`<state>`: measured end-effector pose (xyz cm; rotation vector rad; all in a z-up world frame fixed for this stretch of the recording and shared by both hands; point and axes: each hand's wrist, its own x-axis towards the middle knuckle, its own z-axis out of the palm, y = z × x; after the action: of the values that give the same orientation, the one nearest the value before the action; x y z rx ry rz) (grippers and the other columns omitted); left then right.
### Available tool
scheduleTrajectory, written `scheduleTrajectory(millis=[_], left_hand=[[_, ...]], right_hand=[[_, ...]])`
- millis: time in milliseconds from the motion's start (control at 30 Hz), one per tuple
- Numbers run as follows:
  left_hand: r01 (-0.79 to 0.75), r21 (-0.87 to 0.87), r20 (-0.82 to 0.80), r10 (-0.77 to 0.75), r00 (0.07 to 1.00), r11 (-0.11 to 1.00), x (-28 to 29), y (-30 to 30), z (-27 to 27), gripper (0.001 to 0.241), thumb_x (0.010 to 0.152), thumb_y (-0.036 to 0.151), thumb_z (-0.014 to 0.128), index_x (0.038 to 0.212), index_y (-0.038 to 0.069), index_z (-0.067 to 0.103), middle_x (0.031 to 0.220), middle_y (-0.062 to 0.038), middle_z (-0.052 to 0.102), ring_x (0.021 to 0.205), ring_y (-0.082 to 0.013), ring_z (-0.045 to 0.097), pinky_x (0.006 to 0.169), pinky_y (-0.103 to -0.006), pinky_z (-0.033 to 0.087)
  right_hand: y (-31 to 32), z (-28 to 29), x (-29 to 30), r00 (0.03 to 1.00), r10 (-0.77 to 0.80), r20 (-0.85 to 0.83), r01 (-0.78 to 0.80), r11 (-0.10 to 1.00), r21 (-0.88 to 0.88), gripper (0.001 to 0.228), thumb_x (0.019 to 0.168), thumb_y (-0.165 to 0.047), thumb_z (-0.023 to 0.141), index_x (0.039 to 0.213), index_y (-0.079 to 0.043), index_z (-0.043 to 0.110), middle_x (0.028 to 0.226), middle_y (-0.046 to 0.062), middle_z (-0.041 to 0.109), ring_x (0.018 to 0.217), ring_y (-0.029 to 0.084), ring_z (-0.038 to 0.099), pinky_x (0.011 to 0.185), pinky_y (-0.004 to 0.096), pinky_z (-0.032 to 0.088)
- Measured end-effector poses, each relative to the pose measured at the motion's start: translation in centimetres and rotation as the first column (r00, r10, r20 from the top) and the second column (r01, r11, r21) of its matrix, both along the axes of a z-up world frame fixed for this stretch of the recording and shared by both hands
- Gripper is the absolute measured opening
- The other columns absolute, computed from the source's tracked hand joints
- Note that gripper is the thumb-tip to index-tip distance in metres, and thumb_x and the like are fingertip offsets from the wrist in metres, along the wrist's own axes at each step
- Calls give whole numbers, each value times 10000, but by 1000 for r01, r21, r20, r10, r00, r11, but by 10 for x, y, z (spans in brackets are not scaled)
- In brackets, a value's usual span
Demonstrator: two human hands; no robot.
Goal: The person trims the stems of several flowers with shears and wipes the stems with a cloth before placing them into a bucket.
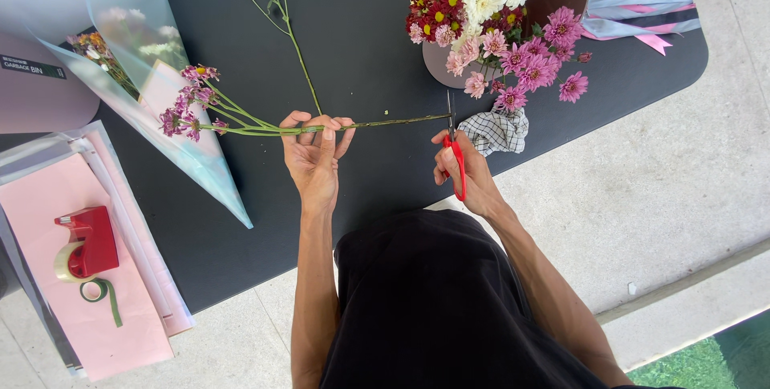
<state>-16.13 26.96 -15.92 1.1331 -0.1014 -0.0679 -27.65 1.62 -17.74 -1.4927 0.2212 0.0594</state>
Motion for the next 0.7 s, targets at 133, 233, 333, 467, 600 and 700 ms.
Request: scheduleTrajectory(millis=[133,233,333,467,600,700], left_hand=[[9,20,-1,-9,1000,1000,-1,1,-1,416,1176,37,619,1505,148,389,1137,-71,725,1229,-253,791,1128,-553,664],[21,29,-11,-20,1000,999,-1,0,-1,419,1173,36,624,1504,146,392,1131,-71,730,1224,-254,795,1125,-549,668],[24,60,-48,-21,999,998,-1,0,-2,414,1171,30,622,1500,141,396,1136,-80,737,1222,-262,799,1123,-562,665],[12,139,-145,8,989,990,2,-8,-12,355,1164,-15,588,1448,110,417,1141,-102,748,1210,-279,809,1119,-570,670],[7,206,-199,35,979,979,2,-20,-67,295,1163,-45,557,1398,79,431,1123,-132,744,1188,-302,807,1112,-604,654],[41,249,-265,27,964,968,3,-25,-109,280,1156,-74,533,1372,68,425,1117,-151,745,1195,-334,803,1125,-640,631]], right_hand=[[-1,1,-2,1000,-17,-15,17,999,-30,511,1222,-386,523,1436,73,592,865,83,567,731,236,717,772,397,593],[-2,4,-2,997,-41,-59,38,998,-47,475,1218,-367,561,1397,68,622,832,82,566,683,231,718,731,384,598],[0,7,-4,990,-64,-125,54,995,-85,419,1216,-349,597,1320,52,656,794,82,565,617,225,710,667,370,596],[-2,-30,-8,971,-89,-220,71,993,-91,428,1212,-384,638,1219,41,688,740,80,584,541,216,705,586,347,586],[-1,-88,-10,955,-88,-282,73,995,-62,403,1186,-355,664,1129,43,705,708,89,595,515,221,697,532,358,571],[0,-121,-16,904,-83,-419,60,996,-67,426,1148,-409,706,1071,8,678,690,113,619,497,219,705,500,326,581]])
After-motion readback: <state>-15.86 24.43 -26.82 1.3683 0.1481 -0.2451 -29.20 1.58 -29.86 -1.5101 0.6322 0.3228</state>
